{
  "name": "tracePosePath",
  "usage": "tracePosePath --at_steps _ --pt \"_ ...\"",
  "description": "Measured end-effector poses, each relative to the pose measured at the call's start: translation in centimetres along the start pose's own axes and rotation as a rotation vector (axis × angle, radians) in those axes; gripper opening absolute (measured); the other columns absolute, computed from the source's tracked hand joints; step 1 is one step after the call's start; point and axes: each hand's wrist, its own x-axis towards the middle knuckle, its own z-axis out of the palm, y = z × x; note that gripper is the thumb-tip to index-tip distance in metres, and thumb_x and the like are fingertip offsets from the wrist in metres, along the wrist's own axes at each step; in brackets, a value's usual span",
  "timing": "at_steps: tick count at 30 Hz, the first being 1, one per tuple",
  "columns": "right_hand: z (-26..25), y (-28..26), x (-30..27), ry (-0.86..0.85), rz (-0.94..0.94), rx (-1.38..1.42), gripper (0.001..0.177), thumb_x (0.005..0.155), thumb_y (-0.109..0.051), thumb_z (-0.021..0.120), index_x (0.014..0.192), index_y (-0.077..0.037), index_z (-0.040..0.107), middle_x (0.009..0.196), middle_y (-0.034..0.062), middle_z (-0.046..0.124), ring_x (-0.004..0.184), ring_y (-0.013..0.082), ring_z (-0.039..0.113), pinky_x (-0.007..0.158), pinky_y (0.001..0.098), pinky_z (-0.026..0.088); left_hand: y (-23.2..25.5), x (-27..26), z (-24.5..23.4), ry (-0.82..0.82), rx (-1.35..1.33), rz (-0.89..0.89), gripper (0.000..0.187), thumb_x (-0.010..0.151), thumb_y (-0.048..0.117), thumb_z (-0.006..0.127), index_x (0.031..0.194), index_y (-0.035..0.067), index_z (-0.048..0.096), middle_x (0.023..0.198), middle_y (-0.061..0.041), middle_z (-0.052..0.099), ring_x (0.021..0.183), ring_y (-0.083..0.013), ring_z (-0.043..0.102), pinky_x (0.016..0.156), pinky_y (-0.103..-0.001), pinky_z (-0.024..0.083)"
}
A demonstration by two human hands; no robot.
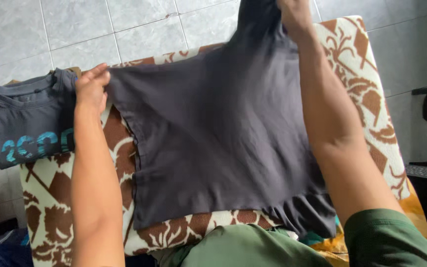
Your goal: The person folds a dark gray t-shirt on a patterned surface, smoothing and aligning it before folding it into a compact rectangle. The folded shirt is placed on top of a stack of other folded clothes.
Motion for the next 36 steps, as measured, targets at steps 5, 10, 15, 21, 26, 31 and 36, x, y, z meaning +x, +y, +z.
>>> tracePosePath --at_steps 5,10,15,21,26,31,36 --pt "-1.3 0.7 -3.6 0.066 0.000 -0.122 0.046 0.106 0.007 0.059 0.150 0.003 0.045 0.152 0.0218 0.053 0.145 0.0342 0.049 0.123 0.0404 0.040 -2.1 -4.4 -0.8 -0.061 0.146 0.353 0.065 0.087 0.012 0.076 0.146 0.005 0.049 0.147 -0.014 0.054 0.130 -0.0229 0.059 0.106 -0.038 0.051" --pt "-9.4 -4.4 -13.8 0.277 0.460 -0.563 0.027 0.103 -0.018 0.061 0.124 -0.002 0.064 0.120 0.0190 0.067 0.111 0.0274 0.066 0.095 0.0379 0.056 -4.8 -15.2 -1.2 0.061 0.549 0.188 0.068 0.088 0.037 0.079 0.140 0.001 0.054 0.129 -0.018 0.067 0.117 -0.0254 0.066 0.099 -0.040 0.053" --pt "-13.3 -13.8 -26.2 -0.008 0.751 -0.808 0.055 0.105 -0.053 0.066 0.097 0.000 0.073 0.079 0.0221 0.069 0.076 0.0292 0.067 0.070 0.0426 0.051 -7.1 -25.7 -0.6 0.090 0.856 0.124 0.063 0.086 0.048 0.075 0.124 0.000 0.061 0.113 -0.021 0.073 0.106 -0.0330 0.071 0.093 -0.044 0.054" --pt "-13.2 -23.2 -35.6 -0.268 1.302 -0.792 0.078 0.086 -0.071 0.068 0.101 0.004 0.081 0.087 0.0246 0.078 0.077 0.0288 0.074 0.073 0.0454 0.059 -11.2 -33.5 -0.5 0.139 1.129 0.074 0.065 0.090 0.056 0.068 0.120 -0.002 0.066 0.118 -0.026 0.067 0.111 -0.0438 0.064 0.094 -0.052 0.051" --pt "-11.6 -25.8 -39.9 -0.352 1.291 -0.765 0.072 0.087 -0.064 0.068 0.110 0.004 0.075 0.084 0.0255 0.078 0.075 0.0329 0.078 0.072 0.0436 0.060 -13.9 -36.0 -1.2 0.233 1.126 0.186 0.057 0.094 0.051 0.063 0.108 -0.004 0.069 0.113 -0.023 0.068 0.105 -0.0410 0.067 0.090 -0.052 0.053" --pt "-11.8 -25.8 -42.7 0.060 1.084 -0.447 0.063 0.096 -0.054 0.064 0.120 0.004 0.071 0.098 0.0186 0.075 0.084 0.0219 0.066 0.075 0.0387 0.053 -13.1 -35.7 -3.4 0.218 0.606 0.282 0.054 0.097 0.047 0.066 0.110 -0.005 0.069 0.100 -0.022 0.072 0.093 -0.0386 0.069 0.081 -0.045 0.053" --pt "-12.8 -26.7 -45.0 -0.050 1.193 -0.429 0.064 0.099 -0.051 0.068 0.130 0.005 0.068 0.107 0.0239 0.070 0.086 0.0234 0.059 0.075 0.0398 0.050 -11.6 -37.9 -4.2 0.169 0.623 0.024 0.048 0.092 0.040 0.076 0.102 -0.006 0.068 0.084 -0.021 0.073 0.079 -0.0340 0.069 0.071 -0.043 0.054"
